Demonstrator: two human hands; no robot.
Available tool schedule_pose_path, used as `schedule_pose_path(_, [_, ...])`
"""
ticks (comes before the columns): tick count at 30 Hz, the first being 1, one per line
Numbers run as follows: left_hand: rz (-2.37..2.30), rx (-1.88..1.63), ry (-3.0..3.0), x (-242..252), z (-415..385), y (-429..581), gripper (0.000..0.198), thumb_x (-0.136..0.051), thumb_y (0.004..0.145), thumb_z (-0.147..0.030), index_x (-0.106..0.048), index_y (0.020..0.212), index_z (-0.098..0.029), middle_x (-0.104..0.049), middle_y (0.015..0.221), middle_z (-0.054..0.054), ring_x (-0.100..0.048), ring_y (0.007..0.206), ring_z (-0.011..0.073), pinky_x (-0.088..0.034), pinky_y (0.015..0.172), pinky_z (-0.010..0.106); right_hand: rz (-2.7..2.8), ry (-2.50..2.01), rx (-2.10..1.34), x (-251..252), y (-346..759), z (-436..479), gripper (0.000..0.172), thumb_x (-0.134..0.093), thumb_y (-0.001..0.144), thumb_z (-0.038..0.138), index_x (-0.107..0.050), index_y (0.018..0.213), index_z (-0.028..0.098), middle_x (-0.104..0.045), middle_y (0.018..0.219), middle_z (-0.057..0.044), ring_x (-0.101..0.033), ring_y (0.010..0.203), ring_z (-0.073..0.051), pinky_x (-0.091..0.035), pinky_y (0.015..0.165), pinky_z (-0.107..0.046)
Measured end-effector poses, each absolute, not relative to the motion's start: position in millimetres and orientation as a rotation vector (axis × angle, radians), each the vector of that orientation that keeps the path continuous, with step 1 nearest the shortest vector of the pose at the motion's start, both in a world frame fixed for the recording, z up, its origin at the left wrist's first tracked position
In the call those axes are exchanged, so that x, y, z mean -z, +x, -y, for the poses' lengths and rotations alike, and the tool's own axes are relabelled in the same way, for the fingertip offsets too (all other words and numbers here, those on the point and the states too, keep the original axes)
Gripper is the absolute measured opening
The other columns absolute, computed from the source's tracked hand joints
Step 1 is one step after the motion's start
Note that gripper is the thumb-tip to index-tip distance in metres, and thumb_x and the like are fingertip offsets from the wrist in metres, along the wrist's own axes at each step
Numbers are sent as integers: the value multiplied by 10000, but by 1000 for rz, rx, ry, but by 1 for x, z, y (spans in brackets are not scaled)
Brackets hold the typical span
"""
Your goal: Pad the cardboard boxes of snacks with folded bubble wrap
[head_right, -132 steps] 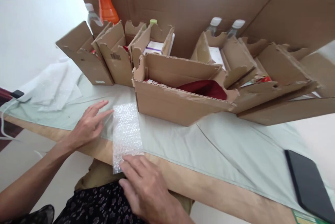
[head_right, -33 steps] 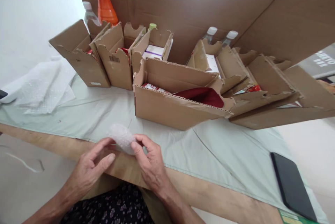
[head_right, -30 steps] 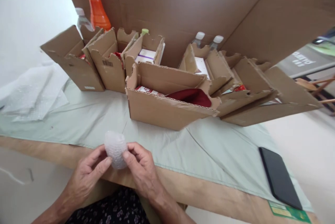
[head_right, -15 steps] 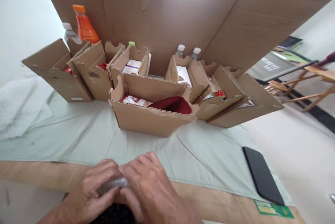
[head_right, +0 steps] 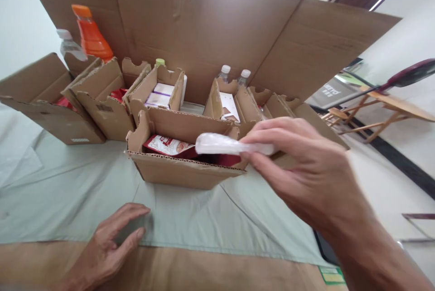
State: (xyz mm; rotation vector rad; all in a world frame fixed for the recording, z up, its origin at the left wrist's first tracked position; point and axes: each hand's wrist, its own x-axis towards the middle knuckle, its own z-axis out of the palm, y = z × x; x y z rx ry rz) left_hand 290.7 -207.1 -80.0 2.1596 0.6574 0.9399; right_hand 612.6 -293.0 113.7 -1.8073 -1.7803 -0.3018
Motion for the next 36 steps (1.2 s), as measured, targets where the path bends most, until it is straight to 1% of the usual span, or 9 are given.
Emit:
schedule_pose_path(4, [-582, -988, 2189, 94, 201, 299, 263, -580, 918, -118, -681, 1131, -236, -774, 922, 43, -751, 835, 171, -619, 741, 236, 2174, -1825, -74, -119, 618, 246, 362, -566, 1013, 502, -789, 830, 283, -733, 843, -35, -681, 751, -178, -504, 648, -330])
schedule_pose_path(9, [-505, -996, 2181, 106, 194, 302, 278, -579, 917, -109, -655, 1156, -228, -768, 887, 40, -738, 790, 176, -615, 729, 259, 2315, -1823, -583, -120, 616, 215, 293, -591, 997, 416, -759, 807, 268, -751, 830, -16, -699, 717, -168, -496, 609, -284])
schedule_pose_path(12, [-471, -986, 2186, 108, 191, 304, 311, -593, 908, -93, -649, 1182, -229, -774, 883, 47, -744, 789, 194, -619, 739, 283, 2353, -1798, -445, -105, 608, 205, 203, -596, 960, 263, -755, 833, 258, -767, 836, -5, -701, 722, -164, -462, 617, -277])
schedule_pose_path(16, [-438, -989, 2164, 112, 189, 305, 351, -607, 908, -86, -642, 1222, -239, -783, 878, 47, -756, 793, 207, -625, 753, 290, 2585, -1985, -77, -84, 604, 206, 239, -641, 813, 134, -611, 597, 232, -668, 574, 1, -587, 488, -162, -238, 484, -318])
schedule_pose_path(18, [-432, -982, 2166, 114, 189, 303, 359, -612, 910, -87, -640, 1234, -240, -789, 898, 49, -762, 811, 208, -628, 771, 290, 2680, -2001, 69, -80, 604, 210, 224, -657, 708, 89, -565, 568, 238, -632, 521, -5, -541, 432, -173, -170, 481, -343])
schedule_pose_path(20, [-439, -940, 2171, 117, 190, 300, 355, -619, 914, -93, -643, 1236, -240, -794, 928, 53, -765, 839, 207, -630, 787, 288, 2714, -1951, 210, -79, 602, 212, 200, -642, 643, 46, -601, 629, 241, -666, 576, -21, -568, 468, -194, -198, 493, -352])
schedule_pose_path(23, [-488, -884, 2188, 123, 193, 295, 326, -633, 930, -130, -672, 1228, -254, -802, 959, 59, -775, 868, 213, -637, 796, 288, 2708, -1873, 348, -75, 596, 211, 215, -605, 714, 11, -641, 738, 222, -709, 683, -44, -594, 527, -200, -274, 522, -351])
schedule_pose_path(31, [-589, -815, 2254, 129, 198, 288, 255, -614, 974, -252, -748, 1189, -275, -818, 971, 76, -786, 837, 224, -649, 781, 293, 2727, -1941, -205, -65, 599, 208, 209, -611, 858, 87, -675, 720, 231, -741, 726, -10, -652, 585, -168, -323, 517, -310])
schedule_pose_path(36, [-648, -863, 2249, 120, 199, 291, 269, -623, 958, -213, -707, 1203, -285, -818, 957, 49, -787, 847, 221, -646, 785, 297, 2734, -2037, -286, -61, 591, 197, 316, -604, 806, 9, -616, 565, 213, -683, 596, -11, -560, 468, -149, -215, 467, -307])
